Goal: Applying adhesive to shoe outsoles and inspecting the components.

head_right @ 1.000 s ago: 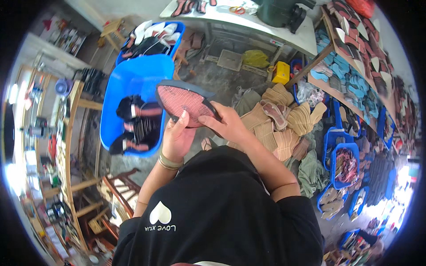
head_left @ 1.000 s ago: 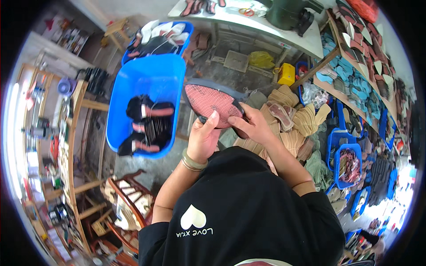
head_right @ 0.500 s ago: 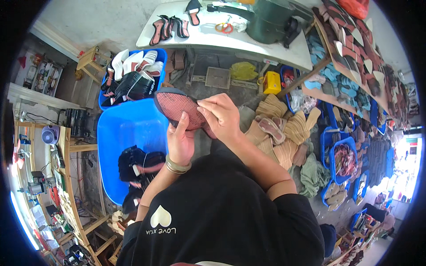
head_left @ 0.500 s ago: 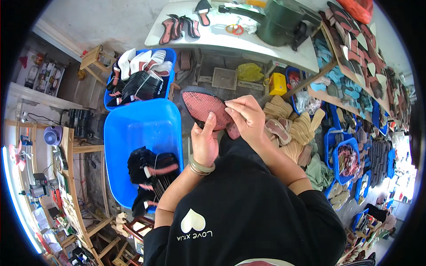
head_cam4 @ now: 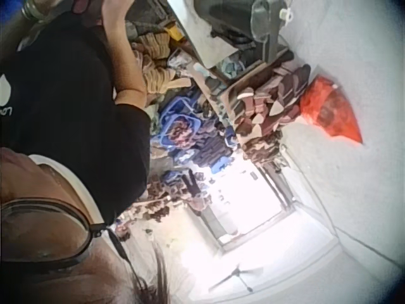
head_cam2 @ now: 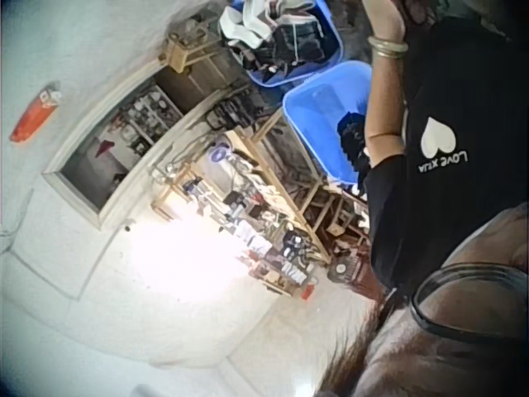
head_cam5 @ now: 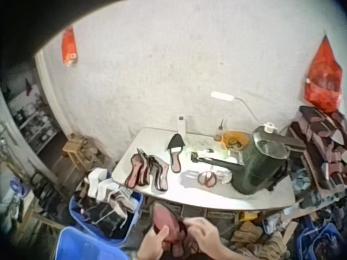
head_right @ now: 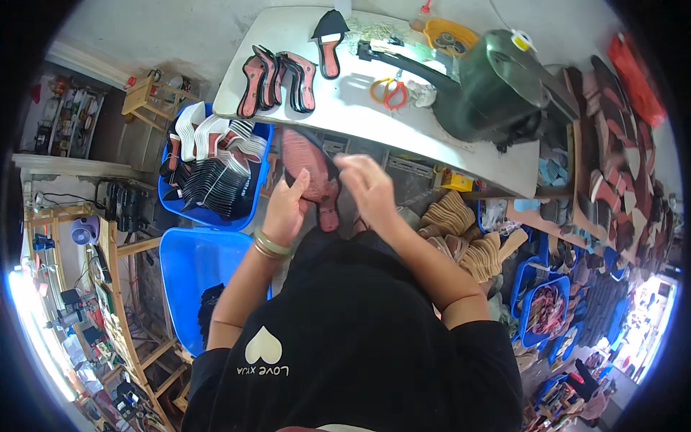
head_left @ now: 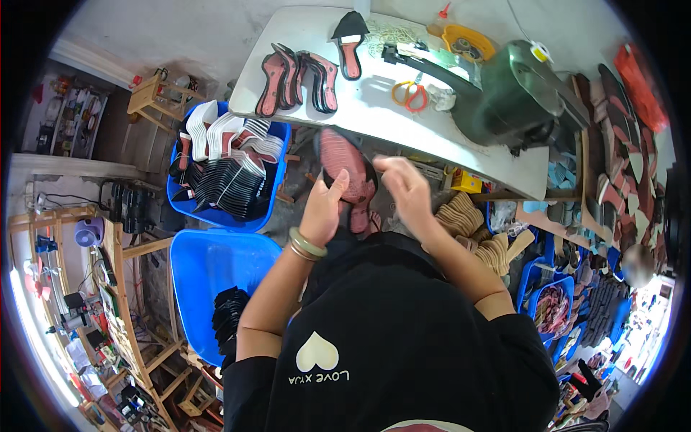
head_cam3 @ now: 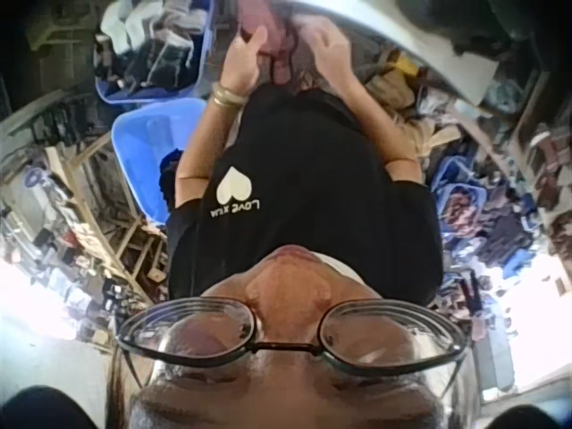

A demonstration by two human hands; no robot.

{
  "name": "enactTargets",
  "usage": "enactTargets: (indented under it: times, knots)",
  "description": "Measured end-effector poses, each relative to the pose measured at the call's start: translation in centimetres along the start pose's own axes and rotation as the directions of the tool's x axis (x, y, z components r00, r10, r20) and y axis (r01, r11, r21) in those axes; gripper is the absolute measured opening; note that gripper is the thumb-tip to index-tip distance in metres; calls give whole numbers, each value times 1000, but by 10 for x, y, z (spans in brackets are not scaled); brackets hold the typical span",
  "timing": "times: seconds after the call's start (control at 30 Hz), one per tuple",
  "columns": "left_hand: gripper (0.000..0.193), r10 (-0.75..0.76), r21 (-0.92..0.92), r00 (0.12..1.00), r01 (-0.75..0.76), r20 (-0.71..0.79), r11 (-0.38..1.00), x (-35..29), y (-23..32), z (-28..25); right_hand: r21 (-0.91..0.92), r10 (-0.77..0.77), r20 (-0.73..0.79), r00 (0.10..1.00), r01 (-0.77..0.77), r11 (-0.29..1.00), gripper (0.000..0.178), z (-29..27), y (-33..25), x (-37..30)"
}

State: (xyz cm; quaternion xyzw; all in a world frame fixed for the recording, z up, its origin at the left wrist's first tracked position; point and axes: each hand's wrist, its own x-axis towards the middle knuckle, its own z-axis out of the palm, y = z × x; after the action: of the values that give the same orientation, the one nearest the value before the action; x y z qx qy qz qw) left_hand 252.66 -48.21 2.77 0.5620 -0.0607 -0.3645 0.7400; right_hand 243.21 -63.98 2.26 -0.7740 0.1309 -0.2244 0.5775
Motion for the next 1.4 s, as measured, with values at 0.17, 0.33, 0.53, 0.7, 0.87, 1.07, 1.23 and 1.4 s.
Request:
enactTargets:
  times: [0.17, 0.33, 0.53, 0.7, 0.87, 1.07, 1.23, 1.4]
  knots:
    - [44, -102, 407, 928, -57, 358, 912, 81, 72, -8, 443, 490, 269, 829, -559, 701, 32, -23, 26, 102]
    - [45, -173, 546, 878, -113, 445, 830, 172, 115, -17, 393, 482, 438, 759, -644, 656, 22, -37, 18, 160]
    - [36, -296, 662, 717, -299, 631, 688, 282, 149, -6, 484, 505, 393, 769, -640, 597, 23, -41, 34, 200]
    - [37, -332, 647, 588, -474, 737, 598, 351, 155, 28, 414, 565, 252, 786, -615, 671, 30, -37, 59, 205]
    - [56, -403, 624, 476, -581, 781, 523, 412, 137, 82, 646, 674, -45, 737, -493, 583, 33, -27, 73, 210]
    - [66, -458, 579, 363, -599, 812, 553, 452, 98, 116, 788, 725, -134, 675, -372, 491, 36, -31, 91, 208]
    - [57, -565, 629, 317, -569, 762, 530, 460, 104, 132, 784, 732, -144, 666, -374, 494, 36, -32, 89, 214]
    - [47, -566, 631, 313, -555, 763, 542, 465, 104, 130, 770, 713, -158, 683, -367, 522, 34, -33, 91, 220]
